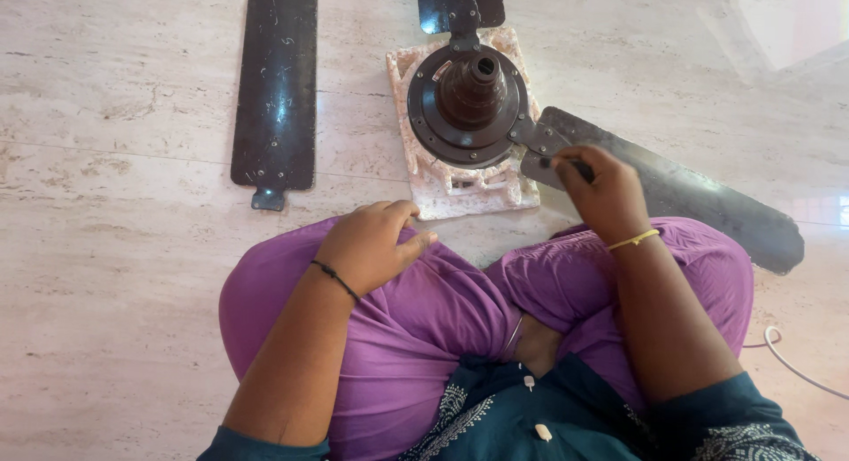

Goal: The person sits on the floor and uses a screwdriver to loosen and remove screws from the blades of a ceiling fan. They detach one blade and set it aside, then continue unscrewing another blade.

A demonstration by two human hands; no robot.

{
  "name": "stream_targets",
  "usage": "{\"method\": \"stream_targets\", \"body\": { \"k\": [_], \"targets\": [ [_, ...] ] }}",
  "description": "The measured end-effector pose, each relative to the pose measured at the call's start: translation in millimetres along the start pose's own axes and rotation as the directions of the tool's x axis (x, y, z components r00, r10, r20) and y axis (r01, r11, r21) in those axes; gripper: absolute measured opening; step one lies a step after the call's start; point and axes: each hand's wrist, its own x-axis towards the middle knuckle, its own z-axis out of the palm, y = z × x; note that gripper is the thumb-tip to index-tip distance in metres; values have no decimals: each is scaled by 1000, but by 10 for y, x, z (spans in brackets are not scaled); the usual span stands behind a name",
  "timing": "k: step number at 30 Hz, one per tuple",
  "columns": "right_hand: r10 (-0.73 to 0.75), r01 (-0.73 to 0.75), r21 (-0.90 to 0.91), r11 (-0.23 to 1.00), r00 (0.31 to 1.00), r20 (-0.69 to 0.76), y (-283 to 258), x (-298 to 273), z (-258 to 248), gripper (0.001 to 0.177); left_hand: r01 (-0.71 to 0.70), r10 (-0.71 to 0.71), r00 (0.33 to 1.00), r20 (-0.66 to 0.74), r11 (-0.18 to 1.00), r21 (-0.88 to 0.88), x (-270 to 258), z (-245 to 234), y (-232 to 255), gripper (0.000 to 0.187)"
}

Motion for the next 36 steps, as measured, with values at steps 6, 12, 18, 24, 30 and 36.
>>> {"method": "stream_targets", "body": {
  "k": [6, 12, 18, 24, 30, 36],
  "targets": [
    [41, -67, -250, 966, 993, -106, 26, 250, 83, 29, -6, 4, 999, 33, 999, 40, 22, 57, -27, 52],
    [45, -91, -359, 929, 990, -133, 108, 351, 259, 40, -4, 3, 999, 38, 999, 39, 41, 63, -41, 52],
    [-43, 6, -338, 941, 994, -103, 105, 437, 208, 38, 20, -22, 998, 56, 999, 39, 39, 53, -29, 50],
    [183, -200, -212, 957, 978, -97, 104, 486, 187, 43, 57, -62, 994, 88, 997, 59, 56, 25, -8, 51],
    [402, -412, -81, 908, 909, -111, 141, 569, 226, 42, 59, -65, 993, 98, 997, 57, 52, 13, -6, 51],
    [488, -494, 7, 869, 855, -175, 151, 625, 282, 41, 48, -52, 995, 85, 997, 55, 58, 41, -36, 51]
  ]
}}
